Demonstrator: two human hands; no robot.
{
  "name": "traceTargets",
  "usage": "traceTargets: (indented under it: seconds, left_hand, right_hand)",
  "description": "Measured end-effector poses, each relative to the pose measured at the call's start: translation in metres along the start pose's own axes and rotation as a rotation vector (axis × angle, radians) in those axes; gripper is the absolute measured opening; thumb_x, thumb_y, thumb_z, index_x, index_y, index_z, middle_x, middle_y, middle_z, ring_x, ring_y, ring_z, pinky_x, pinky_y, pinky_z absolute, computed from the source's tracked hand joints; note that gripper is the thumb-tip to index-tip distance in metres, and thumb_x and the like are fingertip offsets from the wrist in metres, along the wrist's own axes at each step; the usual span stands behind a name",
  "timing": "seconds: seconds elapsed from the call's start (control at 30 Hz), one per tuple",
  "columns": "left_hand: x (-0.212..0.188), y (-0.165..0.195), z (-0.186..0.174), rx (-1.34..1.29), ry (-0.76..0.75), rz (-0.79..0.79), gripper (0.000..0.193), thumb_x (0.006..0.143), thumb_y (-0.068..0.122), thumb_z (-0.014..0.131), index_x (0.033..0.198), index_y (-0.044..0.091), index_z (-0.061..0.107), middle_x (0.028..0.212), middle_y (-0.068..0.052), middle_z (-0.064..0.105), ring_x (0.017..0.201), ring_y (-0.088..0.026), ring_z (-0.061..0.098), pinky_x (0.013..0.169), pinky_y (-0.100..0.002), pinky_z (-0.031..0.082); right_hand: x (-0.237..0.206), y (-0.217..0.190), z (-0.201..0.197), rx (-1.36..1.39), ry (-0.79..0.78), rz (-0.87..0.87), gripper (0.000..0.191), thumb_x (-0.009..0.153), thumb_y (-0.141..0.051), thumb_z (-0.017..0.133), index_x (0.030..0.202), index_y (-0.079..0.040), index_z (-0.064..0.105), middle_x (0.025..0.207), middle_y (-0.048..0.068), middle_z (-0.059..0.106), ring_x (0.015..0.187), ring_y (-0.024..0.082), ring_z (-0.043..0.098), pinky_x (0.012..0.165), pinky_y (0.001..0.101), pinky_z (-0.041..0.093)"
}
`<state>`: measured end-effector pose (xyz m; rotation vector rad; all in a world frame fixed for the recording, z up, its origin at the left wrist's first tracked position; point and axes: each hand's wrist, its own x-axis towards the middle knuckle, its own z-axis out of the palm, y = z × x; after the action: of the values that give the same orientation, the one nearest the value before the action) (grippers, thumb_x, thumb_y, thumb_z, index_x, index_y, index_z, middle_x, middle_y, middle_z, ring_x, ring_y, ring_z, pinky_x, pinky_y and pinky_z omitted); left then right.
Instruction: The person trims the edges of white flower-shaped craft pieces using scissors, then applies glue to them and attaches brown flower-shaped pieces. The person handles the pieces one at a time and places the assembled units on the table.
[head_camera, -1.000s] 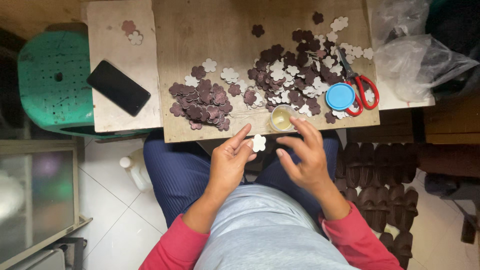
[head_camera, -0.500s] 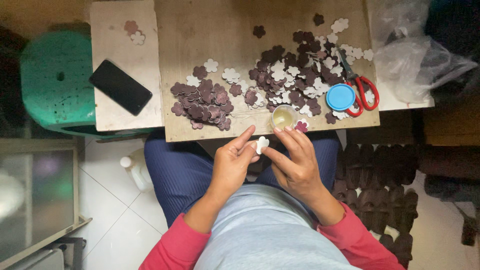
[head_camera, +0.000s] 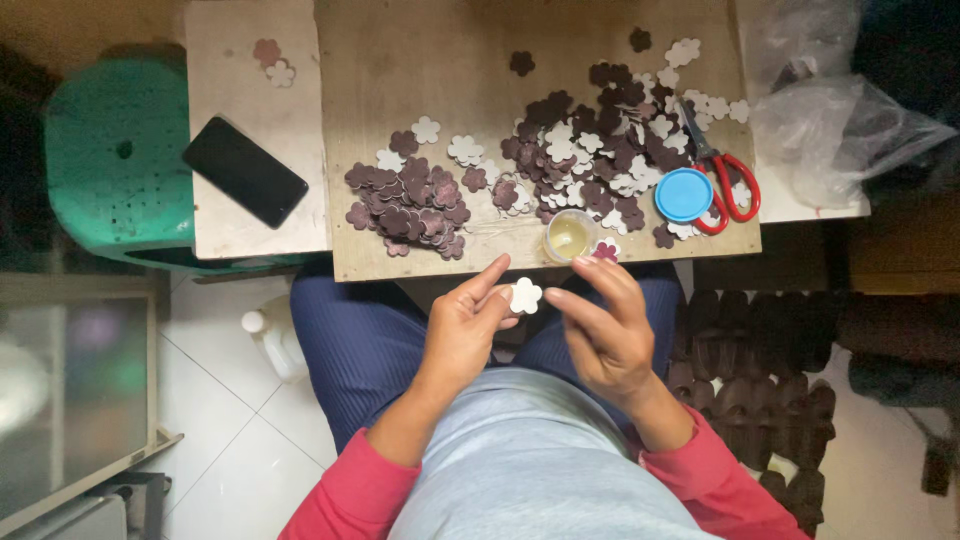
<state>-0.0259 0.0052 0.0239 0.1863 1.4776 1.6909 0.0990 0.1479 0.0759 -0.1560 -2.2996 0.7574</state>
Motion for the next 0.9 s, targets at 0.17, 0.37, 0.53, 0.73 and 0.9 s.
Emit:
traceTargets:
  seconds: [0.17, 0.37, 0.53, 0.73, 0.9]
  left_hand:
    - [0.003, -0.004, -0.003, -0.005, -0.021, -0.034, 0.050, 0.100, 0.013, 0.059, 0.149, 0.008, 0.053, 0.112, -0.005, 0.076, 0.086, -0.009, 0.071, 0.074, -0.023, 0.058]
    - [0.008, -0.022, -0.005, -0.069, -0.099, -0.065, 0.052, 0.100, 0.012, 0.061, 0.151, 0.005, 0.051, 0.112, -0.006, 0.076, 0.083, -0.007, 0.068, 0.072, -0.023, 0.057]
    - [0.009, -0.019, -0.006, -0.079, -0.189, -0.110, 0.053, 0.100, 0.013, 0.061, 0.151, 0.005, 0.050, 0.112, -0.006, 0.076, 0.082, -0.007, 0.069, 0.072, -0.022, 0.057]
    - [0.040, 0.012, -0.009, 0.386, -0.084, 0.064, 0.044, 0.098, 0.023, 0.067, 0.139, 0.009, 0.067, 0.087, -0.009, 0.076, 0.074, -0.007, 0.065, 0.067, -0.024, 0.053]
    - [0.132, 0.046, -0.026, 0.985, 0.314, 0.604, 0.023, 0.092, 0.017, 0.063, 0.109, 0.011, 0.078, 0.103, -0.019, 0.075, 0.091, -0.037, 0.071, 0.079, -0.046, 0.056]
  right_hand:
    - [-0.001, 0.010, -0.002, 0.081, 0.063, -0.061, 0.051, 0.084, 0.014, 0.073, 0.130, -0.004, 0.059, 0.121, 0.014, 0.070, 0.118, 0.033, 0.066, 0.102, 0.0409, 0.054]
    - [-0.010, 0.021, 0.011, 0.088, 0.006, -0.118, 0.066, 0.081, 0.013, 0.082, 0.138, -0.001, 0.053, 0.108, 0.012, 0.074, 0.107, 0.030, 0.069, 0.089, 0.0357, 0.059]
    - [-0.013, 0.024, 0.013, 0.122, 0.049, -0.139, 0.071, 0.080, 0.013, 0.082, 0.142, -0.001, 0.049, 0.102, 0.009, 0.073, 0.101, 0.028, 0.070, 0.088, 0.0345, 0.058]
    - [-0.022, 0.019, 0.009, 0.131, 0.112, 0.071, 0.070, 0.082, 0.011, 0.077, 0.145, 0.000, 0.047, 0.097, 0.009, 0.071, 0.094, 0.020, 0.071, 0.090, 0.0320, 0.057]
    - [-0.034, 0.018, 0.003, 0.148, 0.158, 0.291, 0.068, 0.086, 0.006, 0.074, 0.147, 0.002, 0.046, 0.097, 0.008, 0.071, 0.095, 0.015, 0.072, 0.090, 0.0294, 0.057]
